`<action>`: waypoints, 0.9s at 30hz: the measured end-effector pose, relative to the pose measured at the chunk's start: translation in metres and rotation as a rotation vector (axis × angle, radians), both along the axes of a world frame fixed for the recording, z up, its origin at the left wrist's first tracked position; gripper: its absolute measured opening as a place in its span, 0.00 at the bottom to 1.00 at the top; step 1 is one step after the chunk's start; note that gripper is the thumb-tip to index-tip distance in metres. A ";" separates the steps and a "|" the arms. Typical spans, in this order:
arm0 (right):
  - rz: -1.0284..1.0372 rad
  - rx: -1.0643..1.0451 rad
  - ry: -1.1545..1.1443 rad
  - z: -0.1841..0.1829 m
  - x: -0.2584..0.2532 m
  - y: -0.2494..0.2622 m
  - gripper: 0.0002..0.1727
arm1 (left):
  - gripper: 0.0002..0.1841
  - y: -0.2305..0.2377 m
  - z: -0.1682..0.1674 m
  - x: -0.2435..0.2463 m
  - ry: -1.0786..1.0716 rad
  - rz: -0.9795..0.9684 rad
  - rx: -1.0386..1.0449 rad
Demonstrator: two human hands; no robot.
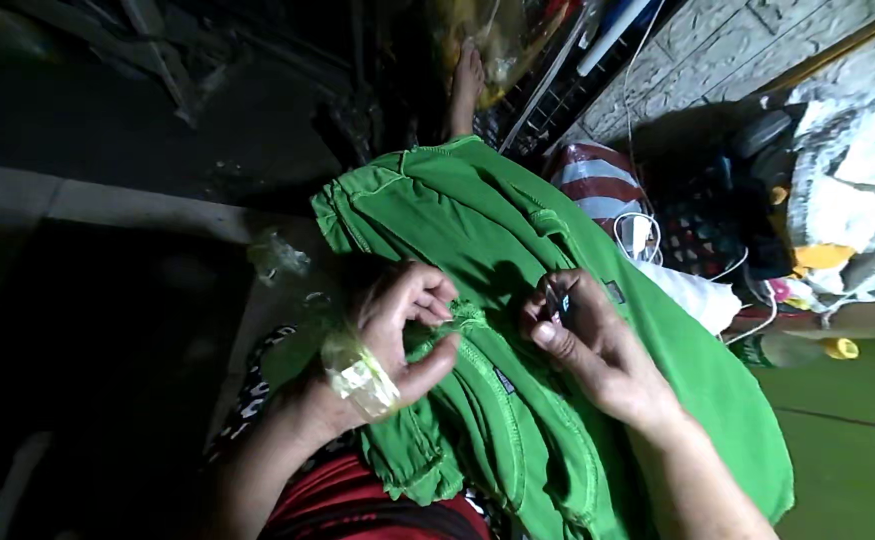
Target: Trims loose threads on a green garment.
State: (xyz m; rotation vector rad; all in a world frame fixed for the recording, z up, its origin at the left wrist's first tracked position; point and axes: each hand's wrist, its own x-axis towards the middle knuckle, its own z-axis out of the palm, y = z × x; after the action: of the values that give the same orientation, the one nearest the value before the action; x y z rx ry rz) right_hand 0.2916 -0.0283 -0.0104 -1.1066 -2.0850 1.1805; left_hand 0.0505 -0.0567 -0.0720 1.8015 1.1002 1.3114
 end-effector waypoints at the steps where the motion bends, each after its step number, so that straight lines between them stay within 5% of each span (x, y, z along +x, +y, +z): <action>1: -0.006 0.064 -0.030 -0.001 -0.002 -0.002 0.13 | 0.20 0.001 0.003 0.006 0.062 0.052 0.028; 6: 0.028 0.293 -0.230 -0.006 -0.002 -0.005 0.24 | 0.08 0.010 0.008 0.014 0.199 0.134 0.079; 27: -0.058 0.565 -0.436 -0.005 -0.029 -0.020 0.13 | 0.07 0.005 -0.014 0.012 -0.121 0.163 0.156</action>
State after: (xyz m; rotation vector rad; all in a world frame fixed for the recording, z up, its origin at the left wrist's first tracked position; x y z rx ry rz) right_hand 0.2621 -0.0484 -0.0157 -1.1936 -2.4624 0.2820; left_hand 0.0620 -0.0522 -0.0858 1.7462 1.1238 1.6208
